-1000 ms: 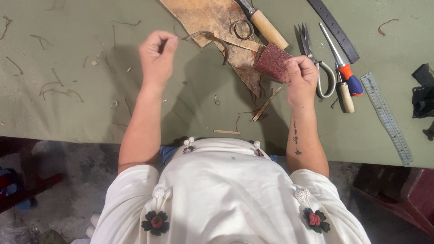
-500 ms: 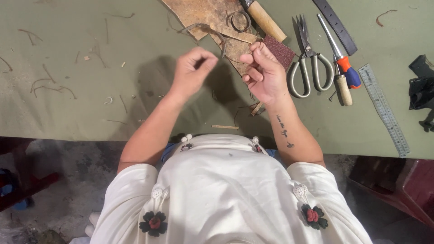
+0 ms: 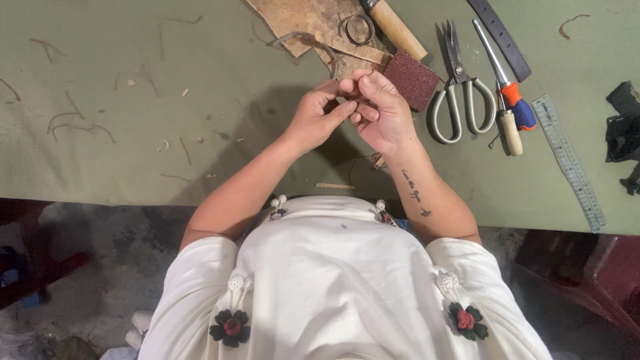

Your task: Trimming a small leather strip with scissors and then folding and manipulating it by hand to finish a component.

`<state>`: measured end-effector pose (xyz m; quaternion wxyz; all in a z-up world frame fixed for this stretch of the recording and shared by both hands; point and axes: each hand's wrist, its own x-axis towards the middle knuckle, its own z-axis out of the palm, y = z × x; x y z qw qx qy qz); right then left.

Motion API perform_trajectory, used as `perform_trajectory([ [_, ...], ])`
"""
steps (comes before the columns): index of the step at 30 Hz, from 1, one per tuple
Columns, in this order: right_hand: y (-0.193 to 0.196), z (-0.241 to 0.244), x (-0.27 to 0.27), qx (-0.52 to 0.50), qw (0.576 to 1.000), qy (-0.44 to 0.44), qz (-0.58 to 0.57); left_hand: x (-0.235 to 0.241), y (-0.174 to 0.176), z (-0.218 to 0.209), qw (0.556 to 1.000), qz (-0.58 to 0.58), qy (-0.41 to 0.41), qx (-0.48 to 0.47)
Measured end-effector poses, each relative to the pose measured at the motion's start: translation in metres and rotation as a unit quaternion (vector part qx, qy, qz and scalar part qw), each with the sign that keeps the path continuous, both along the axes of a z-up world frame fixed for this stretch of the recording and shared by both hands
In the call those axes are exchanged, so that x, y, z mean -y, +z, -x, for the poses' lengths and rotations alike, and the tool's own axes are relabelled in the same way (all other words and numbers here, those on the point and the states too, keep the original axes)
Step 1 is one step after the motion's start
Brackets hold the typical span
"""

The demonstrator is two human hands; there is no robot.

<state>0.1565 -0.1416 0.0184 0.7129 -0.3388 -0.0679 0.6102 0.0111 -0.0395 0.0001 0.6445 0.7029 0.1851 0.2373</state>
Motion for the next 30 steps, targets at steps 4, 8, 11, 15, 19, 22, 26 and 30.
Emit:
perform_trajectory([
  [4, -0.024, 0.0, 0.0, 0.034, 0.999, -0.014, 0.019, 0.001, -0.002, -0.004, 0.984, 0.155, 0.022, 0.089],
  [8, -0.04, 0.002, 0.0, 0.073, 0.996, -0.041, 0.04, 0.007, -0.005, -0.006, 0.981, 0.182, 0.049, 0.033],
  [11, -0.024, 0.003, -0.003, 0.058, 0.996, -0.065, 0.034, 0.001, -0.006, 0.0, 0.977, 0.202, 0.068, 0.023],
  [15, -0.017, -0.011, -0.001, 0.058, 0.994, -0.084, 0.042, -0.005, 0.005, 0.006, 0.964, 0.249, 0.081, 0.035],
  [19, -0.005, -0.021, 0.003, 0.041, 0.993, -0.11, 0.022, -0.012, 0.009, 0.016, 0.994, 0.093, 0.06, -0.02],
  [22, 0.0, -0.034, 0.009, 0.044, 0.99, -0.134, 0.019, -0.022, 0.016, 0.024, 0.988, -0.114, 0.057, -0.091],
  [26, 0.009, -0.045, 0.016, 0.13, 0.974, -0.184, 0.032, -0.04, 0.012, 0.031, 0.95, -0.274, 0.079, -0.128],
  [30, 0.007, -0.054, 0.021, 0.165, 0.965, -0.201, 0.031, -0.053, 0.012, 0.039, 0.94, -0.295, 0.101, -0.142],
])
